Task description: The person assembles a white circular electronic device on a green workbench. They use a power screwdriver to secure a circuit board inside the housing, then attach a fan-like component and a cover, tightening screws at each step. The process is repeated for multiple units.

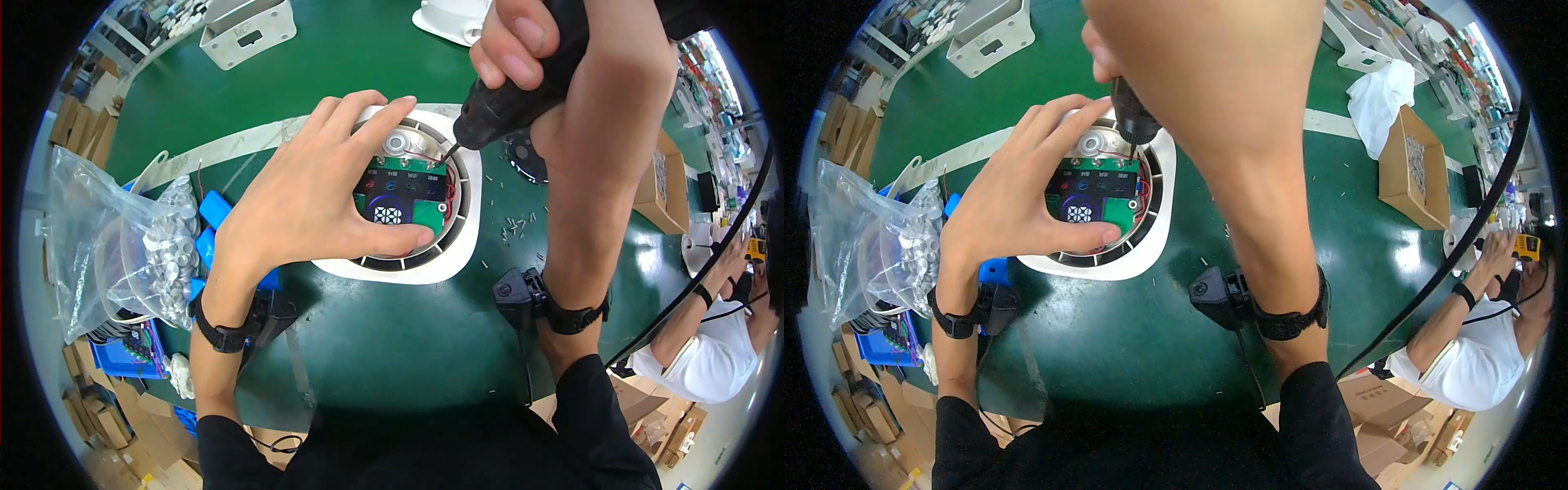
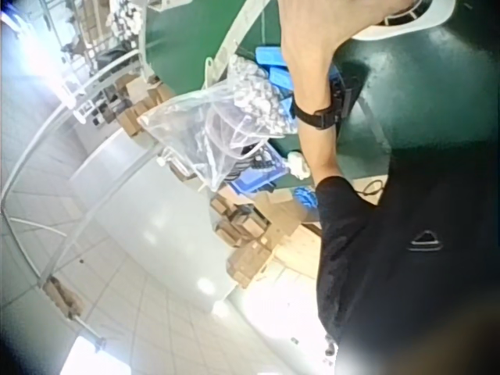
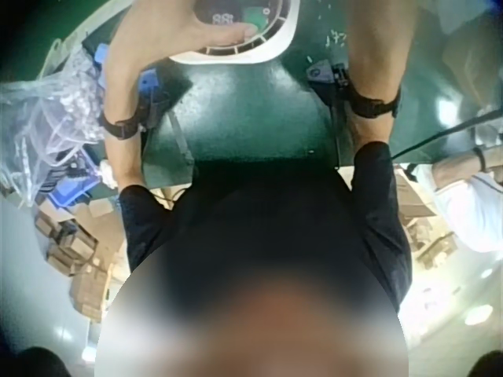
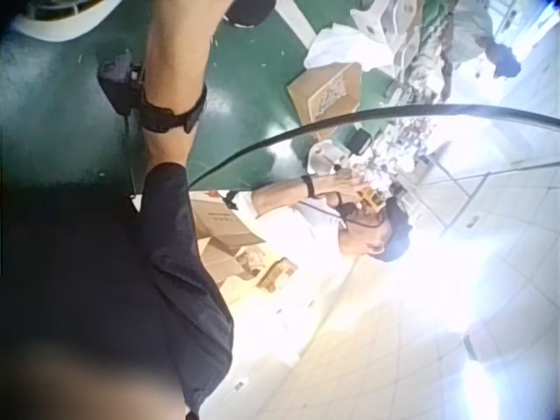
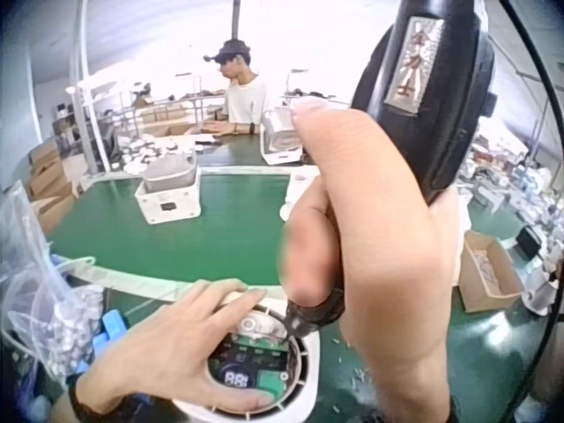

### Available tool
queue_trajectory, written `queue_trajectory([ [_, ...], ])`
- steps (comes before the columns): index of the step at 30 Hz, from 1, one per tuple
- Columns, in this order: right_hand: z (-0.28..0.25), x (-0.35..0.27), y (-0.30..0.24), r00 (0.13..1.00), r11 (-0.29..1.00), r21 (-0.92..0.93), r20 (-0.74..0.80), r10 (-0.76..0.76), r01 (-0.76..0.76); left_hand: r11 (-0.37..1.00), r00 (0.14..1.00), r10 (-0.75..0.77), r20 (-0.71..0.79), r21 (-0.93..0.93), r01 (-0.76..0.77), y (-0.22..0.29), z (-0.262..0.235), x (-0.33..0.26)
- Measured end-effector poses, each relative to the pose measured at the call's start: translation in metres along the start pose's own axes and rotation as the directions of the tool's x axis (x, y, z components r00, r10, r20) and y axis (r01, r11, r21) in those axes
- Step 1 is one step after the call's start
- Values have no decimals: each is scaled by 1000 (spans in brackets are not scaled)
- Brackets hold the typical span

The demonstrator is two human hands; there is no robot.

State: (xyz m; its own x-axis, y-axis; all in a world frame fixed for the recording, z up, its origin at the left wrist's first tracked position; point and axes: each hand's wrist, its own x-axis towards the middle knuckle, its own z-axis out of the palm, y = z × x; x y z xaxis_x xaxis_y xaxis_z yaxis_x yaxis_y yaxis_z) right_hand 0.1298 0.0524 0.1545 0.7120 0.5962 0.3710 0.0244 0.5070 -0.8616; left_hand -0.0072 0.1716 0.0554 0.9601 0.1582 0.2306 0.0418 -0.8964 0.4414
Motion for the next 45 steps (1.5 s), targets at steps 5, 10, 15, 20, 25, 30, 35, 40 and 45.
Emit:
queue_trajectory([
  [5, 12, -6, -8, 988, 995, -24, -119, 96, -100, 1000, 1000, 4, 5, -15, -4, 0, 1, 1],
  [10, 11, -9, -1, 996, 998, -16, -56, 64, -65, 1000, 1000, 8, -23, -6, -8, -3, 3, -3],
  [15, 2, -9, -1, 999, 999, -17, -14, 28, -28, 1000, 1000, 10, -1, 18, -10, -1, 3, 0],
  [20, -36, 5, 3, 981, 997, 66, 183, -61, 49, 999, 999, 36, -33, 24, -35, -6, 6, -3],
  [25, -100, 31, -28, 800, 989, 135, 599, -33, -60, 984, 981, 158, -117, -61, -165, -13, 7, -2],
  [30, -93, 24, -35, 946, 996, -69, 323, -32, 57, 990, 982, 96, -164, -91, -112, 11, 6, 12],
  [35, -44, 12, -25, 999, 976, -213, -22, -38, 33, 970, 968, 234, -88, 89, -226, 12, 1, 42],
  [40, -93, 21, -36, 920, 999, -26, 390, -33, 46, 756, 876, 436, 205, 445, -481, 45, -7, 51],
  [45, -106, 24, -52, 883, 995, 97, 463, -78, 37, 836, 890, 443, 109, 308, -454, 39, -8, 50],
])
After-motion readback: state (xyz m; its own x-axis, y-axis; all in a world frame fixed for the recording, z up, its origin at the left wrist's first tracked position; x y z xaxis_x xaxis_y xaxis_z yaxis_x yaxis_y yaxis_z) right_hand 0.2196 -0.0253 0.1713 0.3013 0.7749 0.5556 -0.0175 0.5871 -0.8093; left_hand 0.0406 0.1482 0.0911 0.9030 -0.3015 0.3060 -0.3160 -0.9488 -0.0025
